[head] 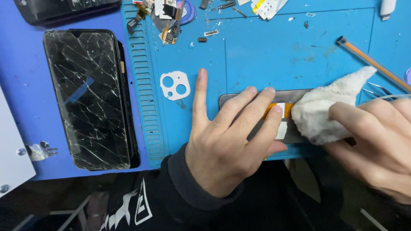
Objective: Cleaning a mobile phone LCD assembly with a cloth and liquid solvent before using a precision scraper tool on the edges.
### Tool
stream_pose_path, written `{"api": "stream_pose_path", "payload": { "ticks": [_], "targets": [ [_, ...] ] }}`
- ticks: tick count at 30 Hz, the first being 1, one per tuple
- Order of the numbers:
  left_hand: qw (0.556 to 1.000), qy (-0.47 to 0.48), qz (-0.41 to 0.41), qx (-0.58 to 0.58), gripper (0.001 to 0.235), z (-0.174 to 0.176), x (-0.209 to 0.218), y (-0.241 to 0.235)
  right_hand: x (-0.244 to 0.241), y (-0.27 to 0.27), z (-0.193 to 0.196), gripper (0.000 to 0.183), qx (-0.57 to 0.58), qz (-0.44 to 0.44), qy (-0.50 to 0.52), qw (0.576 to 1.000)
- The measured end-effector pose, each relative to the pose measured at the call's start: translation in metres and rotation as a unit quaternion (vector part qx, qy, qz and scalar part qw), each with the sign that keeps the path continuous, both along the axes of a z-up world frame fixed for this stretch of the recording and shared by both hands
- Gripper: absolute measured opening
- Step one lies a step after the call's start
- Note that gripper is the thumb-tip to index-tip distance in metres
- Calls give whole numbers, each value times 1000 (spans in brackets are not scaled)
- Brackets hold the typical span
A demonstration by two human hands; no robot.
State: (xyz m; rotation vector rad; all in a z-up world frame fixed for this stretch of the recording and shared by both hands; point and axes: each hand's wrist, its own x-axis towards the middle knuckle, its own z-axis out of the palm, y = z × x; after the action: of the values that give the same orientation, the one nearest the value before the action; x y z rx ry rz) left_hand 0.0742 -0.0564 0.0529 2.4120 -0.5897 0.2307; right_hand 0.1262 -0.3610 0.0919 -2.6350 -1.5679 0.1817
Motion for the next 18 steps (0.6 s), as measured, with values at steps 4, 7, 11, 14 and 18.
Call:
{"api": "stream_pose_path", "payload": {
  "ticks": [4,7,11,14,18],
  "targets": [
    [1000,-4,-2,-17,49,-2,3,-2,-6,50,5,62,10,-25,32,999],
    [1000,2,-4,-21,49,-3,2,0,-10,45,-1,52,3,-39,34,999],
    [999,12,-5,-30,50,-1,2,1,-1,56,6,55,0,-26,25,999],
    [999,16,-7,-41,50,-4,1,-1,0,50,7,56,-9,-16,30,999],
    [999,27,-13,-43,50,1,0,1,4,53,8,60,-1,-33,23,999]
  ]
}}
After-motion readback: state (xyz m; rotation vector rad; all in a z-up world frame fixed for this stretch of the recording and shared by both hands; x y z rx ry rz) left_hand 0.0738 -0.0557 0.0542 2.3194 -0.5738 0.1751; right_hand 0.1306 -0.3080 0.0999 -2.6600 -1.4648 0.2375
